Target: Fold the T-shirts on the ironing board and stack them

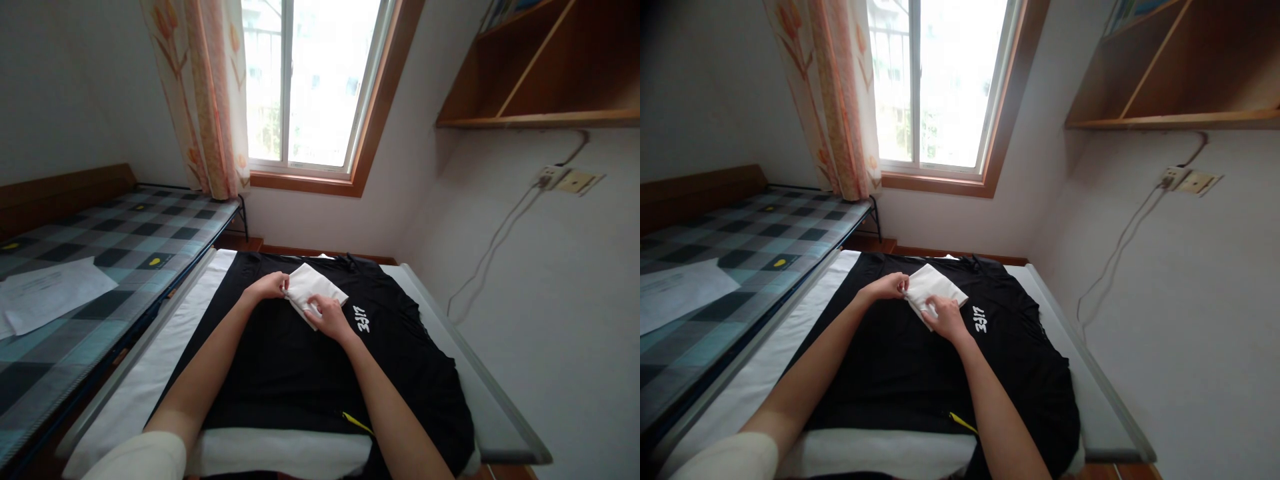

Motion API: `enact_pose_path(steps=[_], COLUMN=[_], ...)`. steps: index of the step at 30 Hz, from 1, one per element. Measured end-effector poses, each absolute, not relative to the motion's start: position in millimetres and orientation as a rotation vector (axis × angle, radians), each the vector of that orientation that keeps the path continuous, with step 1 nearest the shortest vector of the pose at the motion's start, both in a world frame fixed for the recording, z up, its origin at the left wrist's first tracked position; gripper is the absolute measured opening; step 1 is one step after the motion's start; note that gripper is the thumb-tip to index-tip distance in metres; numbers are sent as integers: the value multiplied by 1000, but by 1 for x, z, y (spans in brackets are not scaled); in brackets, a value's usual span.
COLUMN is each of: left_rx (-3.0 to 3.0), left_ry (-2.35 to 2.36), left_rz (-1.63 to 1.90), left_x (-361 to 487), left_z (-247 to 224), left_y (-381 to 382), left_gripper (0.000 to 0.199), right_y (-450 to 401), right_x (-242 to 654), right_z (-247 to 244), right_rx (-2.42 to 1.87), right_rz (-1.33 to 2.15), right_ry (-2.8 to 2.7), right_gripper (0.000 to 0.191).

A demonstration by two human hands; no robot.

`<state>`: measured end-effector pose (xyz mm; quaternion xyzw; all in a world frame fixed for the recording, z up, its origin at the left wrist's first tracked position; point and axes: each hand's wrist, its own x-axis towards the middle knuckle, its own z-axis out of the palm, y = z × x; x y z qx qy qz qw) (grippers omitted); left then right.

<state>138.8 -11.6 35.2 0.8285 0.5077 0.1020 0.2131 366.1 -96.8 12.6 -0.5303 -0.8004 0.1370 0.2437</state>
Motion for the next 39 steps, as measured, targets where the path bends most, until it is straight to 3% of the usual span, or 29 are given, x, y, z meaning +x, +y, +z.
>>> enact_pose_path(steps=[14, 22, 34, 39], left_rx=[2357, 2429, 2386, 2491], left_ry=[1456, 1506, 1593, 1644], left_rz=[178, 273, 146, 371], left_x=[143, 138, 135, 155], left_z=[46, 53, 56, 55], left_y=[-20, -20, -21, -25], left_gripper=[14, 14, 11, 15], right_y=[-95, -97, -92, -90], right_x=[367, 373, 370, 371], right_z=[9, 10, 2, 4], right_rx=[-1418, -1266, -1151, -1228], right_rz=[410, 206, 401, 358], right_ry=[-2158, -2371, -2253, -2180], right_gripper=[22, 38, 22, 26])
